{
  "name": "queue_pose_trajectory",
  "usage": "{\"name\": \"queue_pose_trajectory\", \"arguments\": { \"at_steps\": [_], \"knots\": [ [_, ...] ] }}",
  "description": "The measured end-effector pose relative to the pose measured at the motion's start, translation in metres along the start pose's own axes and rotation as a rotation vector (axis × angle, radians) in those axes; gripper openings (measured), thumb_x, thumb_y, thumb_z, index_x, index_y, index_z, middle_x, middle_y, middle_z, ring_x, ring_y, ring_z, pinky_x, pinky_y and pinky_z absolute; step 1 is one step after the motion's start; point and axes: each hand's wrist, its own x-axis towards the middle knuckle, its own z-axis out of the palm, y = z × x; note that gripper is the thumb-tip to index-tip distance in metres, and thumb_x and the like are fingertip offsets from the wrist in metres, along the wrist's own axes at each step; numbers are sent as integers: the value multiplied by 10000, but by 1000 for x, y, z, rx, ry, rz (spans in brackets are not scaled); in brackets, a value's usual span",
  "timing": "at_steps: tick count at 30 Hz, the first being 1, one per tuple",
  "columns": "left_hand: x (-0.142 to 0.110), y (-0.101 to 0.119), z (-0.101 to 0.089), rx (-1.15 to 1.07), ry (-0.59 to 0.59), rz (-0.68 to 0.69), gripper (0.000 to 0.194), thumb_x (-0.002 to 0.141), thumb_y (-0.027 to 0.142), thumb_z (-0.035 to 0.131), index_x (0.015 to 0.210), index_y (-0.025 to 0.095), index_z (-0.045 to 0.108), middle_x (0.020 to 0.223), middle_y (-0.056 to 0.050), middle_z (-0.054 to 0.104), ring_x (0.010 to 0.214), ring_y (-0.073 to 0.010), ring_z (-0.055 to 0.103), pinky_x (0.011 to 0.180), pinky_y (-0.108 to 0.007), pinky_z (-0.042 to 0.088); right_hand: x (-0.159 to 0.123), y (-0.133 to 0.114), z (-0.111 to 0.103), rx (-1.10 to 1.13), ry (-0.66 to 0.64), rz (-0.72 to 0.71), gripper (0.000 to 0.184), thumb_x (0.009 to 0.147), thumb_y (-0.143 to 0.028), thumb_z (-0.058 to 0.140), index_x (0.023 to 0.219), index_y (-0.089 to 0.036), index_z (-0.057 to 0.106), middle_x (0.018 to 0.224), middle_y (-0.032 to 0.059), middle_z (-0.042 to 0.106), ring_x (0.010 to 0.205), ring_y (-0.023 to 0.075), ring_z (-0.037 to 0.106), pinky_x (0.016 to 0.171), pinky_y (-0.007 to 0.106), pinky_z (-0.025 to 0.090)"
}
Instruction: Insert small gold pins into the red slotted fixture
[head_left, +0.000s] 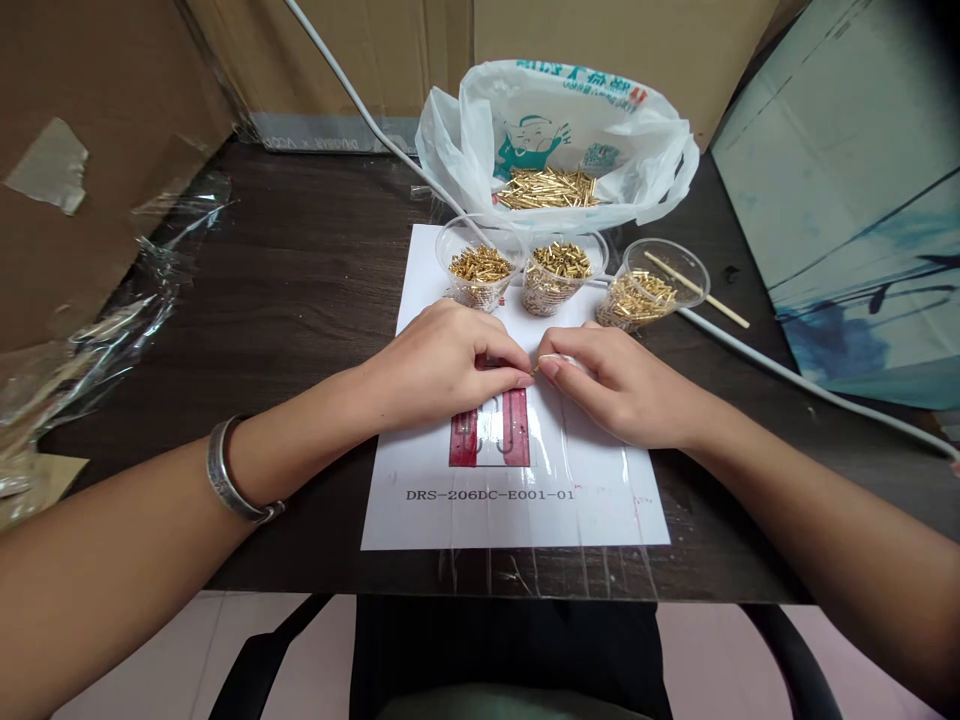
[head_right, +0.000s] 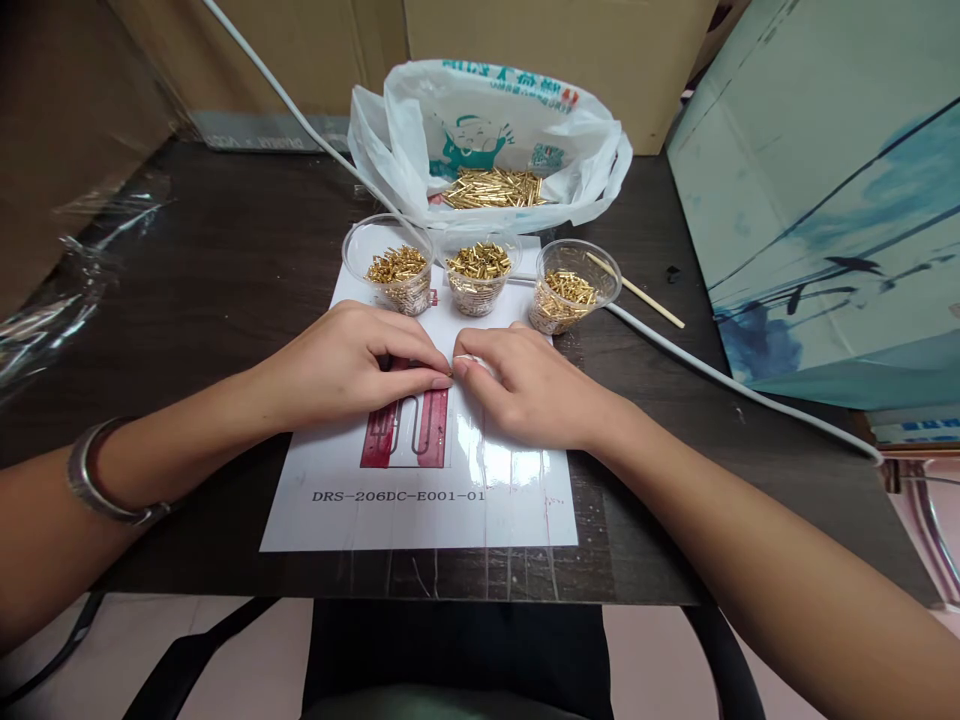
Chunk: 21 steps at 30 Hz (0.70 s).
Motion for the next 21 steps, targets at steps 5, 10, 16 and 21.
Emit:
{"name": "queue_pose_trajectory", "arguments": {
  "at_steps": [5,10,16,21],
  "knots": [
    [0,0,0,-11,-5,10,148,828,180,653,872,221,789,830,-1,761,751,-126,684,688,-223,488,-1,-2,3,15,34,21,326,980,-360,376,742,-181,507,661,-18,506,631,128,424,723,320,312],
    [1,-1,-2,-44,-15,0,143,828,181,654,867,214,787,822,6,760,737,-117,679,691,-219,489,-2,-3,5,20,57,33,341,990,-375,363,749,-182,508,673,-14,526,639,132,425,727,326,308],
    [0,-1,-1,-39,-7,-19,134,827,194,662,860,215,790,814,5,759,730,-116,676,682,-223,482,-2,-3,6,1,71,33,346,987,-388,369,744,-179,500,674,-11,522,642,134,419,715,323,303],
    [0,-1,0,-47,-5,-11,131,826,190,664,853,218,790,814,5,761,736,-119,679,687,-225,482,-2,-3,6,-10,68,39,337,984,-375,371,741,-181,499,661,-14,507,629,133,409,708,322,298]
  ]
}}
